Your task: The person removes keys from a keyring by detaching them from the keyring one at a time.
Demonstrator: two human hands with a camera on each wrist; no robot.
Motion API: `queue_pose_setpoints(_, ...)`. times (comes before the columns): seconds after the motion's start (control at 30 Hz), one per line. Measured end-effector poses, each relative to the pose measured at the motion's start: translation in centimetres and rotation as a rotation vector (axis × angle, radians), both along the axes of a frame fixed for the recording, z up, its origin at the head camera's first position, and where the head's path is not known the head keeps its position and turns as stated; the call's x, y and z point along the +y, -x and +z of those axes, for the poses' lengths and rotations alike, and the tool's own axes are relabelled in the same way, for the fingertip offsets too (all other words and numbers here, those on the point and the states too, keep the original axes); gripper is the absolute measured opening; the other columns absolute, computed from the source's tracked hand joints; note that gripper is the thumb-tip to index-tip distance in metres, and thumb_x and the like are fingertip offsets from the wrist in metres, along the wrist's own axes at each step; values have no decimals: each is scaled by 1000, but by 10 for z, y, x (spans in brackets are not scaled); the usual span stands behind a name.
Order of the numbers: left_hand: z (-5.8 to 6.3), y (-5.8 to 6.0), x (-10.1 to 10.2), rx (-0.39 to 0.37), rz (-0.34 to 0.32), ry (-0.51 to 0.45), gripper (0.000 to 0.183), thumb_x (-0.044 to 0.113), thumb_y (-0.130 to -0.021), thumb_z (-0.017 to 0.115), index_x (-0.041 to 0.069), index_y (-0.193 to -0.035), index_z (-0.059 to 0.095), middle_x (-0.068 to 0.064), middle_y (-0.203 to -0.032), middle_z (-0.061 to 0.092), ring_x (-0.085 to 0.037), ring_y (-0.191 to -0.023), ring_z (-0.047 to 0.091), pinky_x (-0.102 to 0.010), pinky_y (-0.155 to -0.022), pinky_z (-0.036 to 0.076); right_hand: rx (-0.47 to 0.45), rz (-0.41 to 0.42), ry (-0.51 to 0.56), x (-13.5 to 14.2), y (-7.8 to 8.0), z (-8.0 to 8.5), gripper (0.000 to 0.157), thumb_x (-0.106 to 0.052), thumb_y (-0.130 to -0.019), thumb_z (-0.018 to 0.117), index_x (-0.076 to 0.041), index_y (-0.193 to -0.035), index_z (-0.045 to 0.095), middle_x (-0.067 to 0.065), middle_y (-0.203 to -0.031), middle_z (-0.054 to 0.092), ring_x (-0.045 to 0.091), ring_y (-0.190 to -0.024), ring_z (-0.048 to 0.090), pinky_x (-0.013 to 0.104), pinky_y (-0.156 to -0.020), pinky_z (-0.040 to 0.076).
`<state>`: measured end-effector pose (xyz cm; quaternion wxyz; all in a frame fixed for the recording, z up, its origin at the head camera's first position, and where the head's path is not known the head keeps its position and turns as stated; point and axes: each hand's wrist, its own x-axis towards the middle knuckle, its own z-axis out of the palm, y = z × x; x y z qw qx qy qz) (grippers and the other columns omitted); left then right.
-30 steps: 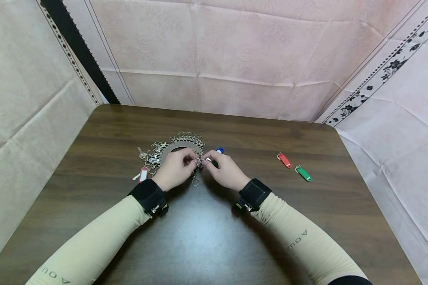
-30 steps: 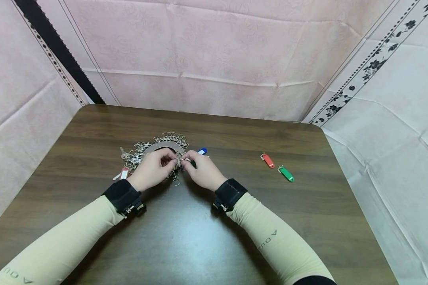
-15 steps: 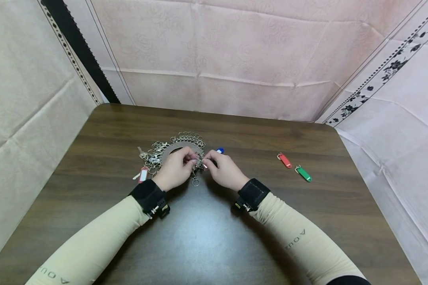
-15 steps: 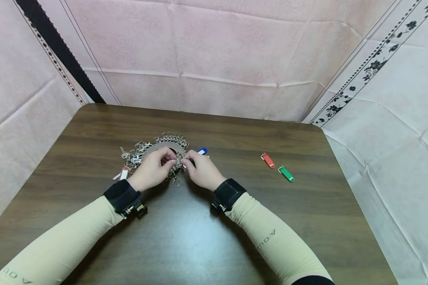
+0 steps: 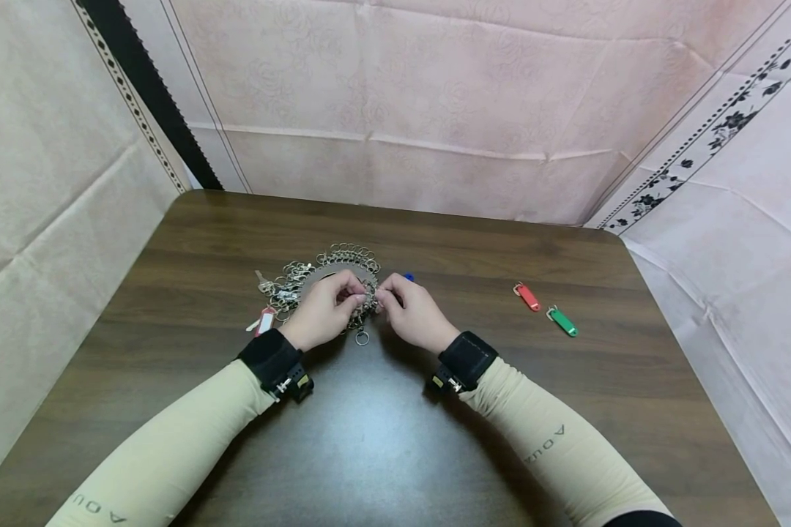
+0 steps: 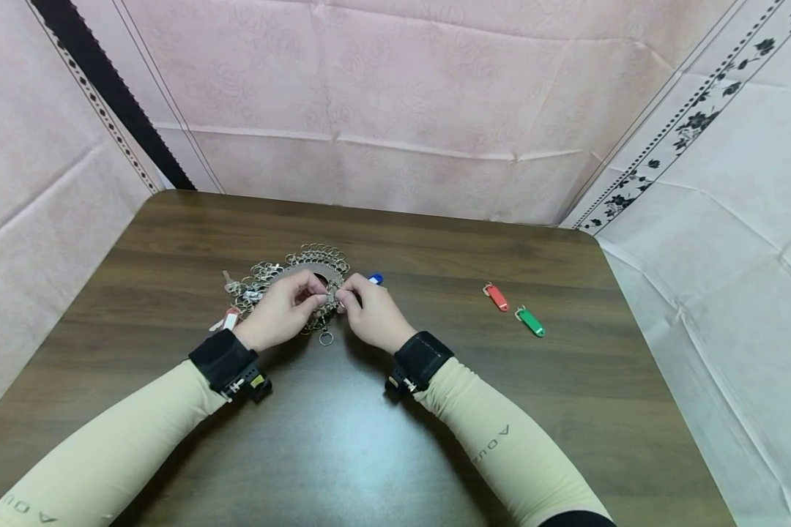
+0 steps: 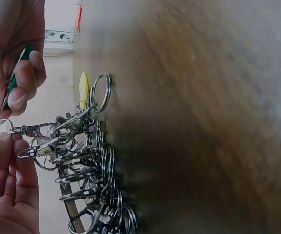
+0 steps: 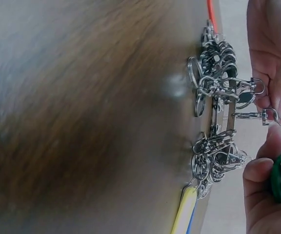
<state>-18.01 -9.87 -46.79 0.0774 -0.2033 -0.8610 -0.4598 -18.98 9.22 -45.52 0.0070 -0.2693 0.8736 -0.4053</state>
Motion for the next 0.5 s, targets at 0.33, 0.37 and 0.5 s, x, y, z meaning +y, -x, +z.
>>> queue_pose_setpoints(0.33, 4, -3, 3, -21, 35, -3, 4, 6, -86, 65, 3, -89, 63, -7, -77, 65, -15, -71, 57, -34, -64, 49, 15, -26, 41, -1, -1, 0, 15, -16, -98, 52, -8, -87, 59, 10, -78, 67, 9, -63, 54, 28, -56, 46)
queue_pose_setpoints(0.37, 4, -3, 3, -35, 33, -16, 4, 5, -87, 65, 3, -89, 62, -8, -77, 64, -15, -70, 56, -34, -64, 49, 14, -28, 48, -1, -1, -1, 15, -16, -98, 52, -8, -87, 59, 10, -78, 67, 9, -63, 54, 29, -56, 46)
queue_pose_setpoints(0.5, 1, -2, 5, -99, 23, -78, 4, 3, -88, 63, 2, -92, 61, -11, -79, 62, -16, -69, 57, -32, -63, 50, -12, -40, 92, -1, 0, -3, 15, -16, -98, 51, -8, -88, 59, 10, -78, 66, 10, -64, 56, 28, -56, 47)
